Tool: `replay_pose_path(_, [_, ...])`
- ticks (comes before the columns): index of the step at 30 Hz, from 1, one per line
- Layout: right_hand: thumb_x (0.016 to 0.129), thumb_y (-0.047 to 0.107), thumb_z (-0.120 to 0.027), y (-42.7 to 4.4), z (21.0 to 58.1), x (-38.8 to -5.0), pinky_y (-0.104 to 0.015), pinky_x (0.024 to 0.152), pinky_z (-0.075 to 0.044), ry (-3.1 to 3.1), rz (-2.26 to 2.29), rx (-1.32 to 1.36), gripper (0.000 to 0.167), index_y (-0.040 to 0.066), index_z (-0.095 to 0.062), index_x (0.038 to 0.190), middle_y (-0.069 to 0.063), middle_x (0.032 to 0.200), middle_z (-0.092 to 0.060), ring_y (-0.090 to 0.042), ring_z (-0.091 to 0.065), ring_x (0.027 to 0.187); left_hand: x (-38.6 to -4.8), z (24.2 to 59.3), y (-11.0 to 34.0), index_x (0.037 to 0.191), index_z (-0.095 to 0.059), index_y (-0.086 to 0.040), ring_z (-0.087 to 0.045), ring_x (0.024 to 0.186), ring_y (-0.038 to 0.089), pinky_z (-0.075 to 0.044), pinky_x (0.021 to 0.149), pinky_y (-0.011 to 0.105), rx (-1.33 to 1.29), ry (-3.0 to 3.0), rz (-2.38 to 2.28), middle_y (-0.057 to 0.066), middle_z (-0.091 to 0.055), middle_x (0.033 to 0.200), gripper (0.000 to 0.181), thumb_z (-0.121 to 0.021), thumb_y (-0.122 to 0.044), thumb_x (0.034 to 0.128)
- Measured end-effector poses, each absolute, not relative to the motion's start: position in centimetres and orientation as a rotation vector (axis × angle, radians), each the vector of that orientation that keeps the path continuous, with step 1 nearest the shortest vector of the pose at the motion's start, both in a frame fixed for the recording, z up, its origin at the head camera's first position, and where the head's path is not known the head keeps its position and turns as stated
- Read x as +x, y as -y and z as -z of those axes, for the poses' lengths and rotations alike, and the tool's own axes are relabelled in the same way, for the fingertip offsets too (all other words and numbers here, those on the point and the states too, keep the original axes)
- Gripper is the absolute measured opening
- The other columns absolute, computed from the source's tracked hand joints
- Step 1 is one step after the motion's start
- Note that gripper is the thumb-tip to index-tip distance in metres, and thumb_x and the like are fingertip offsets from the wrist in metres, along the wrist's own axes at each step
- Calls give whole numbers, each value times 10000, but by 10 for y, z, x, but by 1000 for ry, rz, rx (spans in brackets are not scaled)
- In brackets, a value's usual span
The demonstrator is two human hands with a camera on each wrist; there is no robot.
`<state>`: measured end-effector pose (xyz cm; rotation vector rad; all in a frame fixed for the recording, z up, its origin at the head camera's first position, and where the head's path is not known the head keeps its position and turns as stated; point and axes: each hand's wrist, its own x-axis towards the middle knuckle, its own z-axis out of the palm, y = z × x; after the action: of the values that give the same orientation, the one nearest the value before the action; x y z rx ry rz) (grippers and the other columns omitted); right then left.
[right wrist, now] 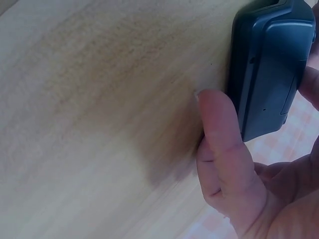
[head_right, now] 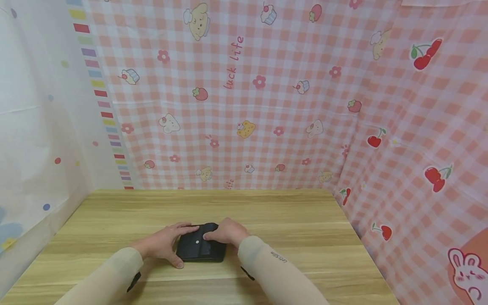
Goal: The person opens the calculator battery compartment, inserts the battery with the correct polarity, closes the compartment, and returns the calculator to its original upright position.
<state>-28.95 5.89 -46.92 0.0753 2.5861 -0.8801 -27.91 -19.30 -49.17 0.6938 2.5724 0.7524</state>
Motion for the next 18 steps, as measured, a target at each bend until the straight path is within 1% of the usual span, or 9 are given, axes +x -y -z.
replay_pose_path(11, [892,544,-824,-57,471,-291,-572,647,-645,-2586,853,102,887,-42,-509,1478,-238,1238,-647,-367,-686,894,-277,490,192,1640,-448,-250,-336,1554,547,-178,1242,805,693,-2580,-752,171,-327,1731,1122,-1035,-276,685])
replay_pose_path(18, [897,536,-823,-58,472,-290,-578,652,-644,-2588,857,98,867,-42,-513,1465,-228,1212,-646,-360,-683,910,-279,492,192,1643,-444,-257,-338,1556,540,-187,1239,805,693,-2579,-747,167,-327,1732,1124,-1034,-290,687])
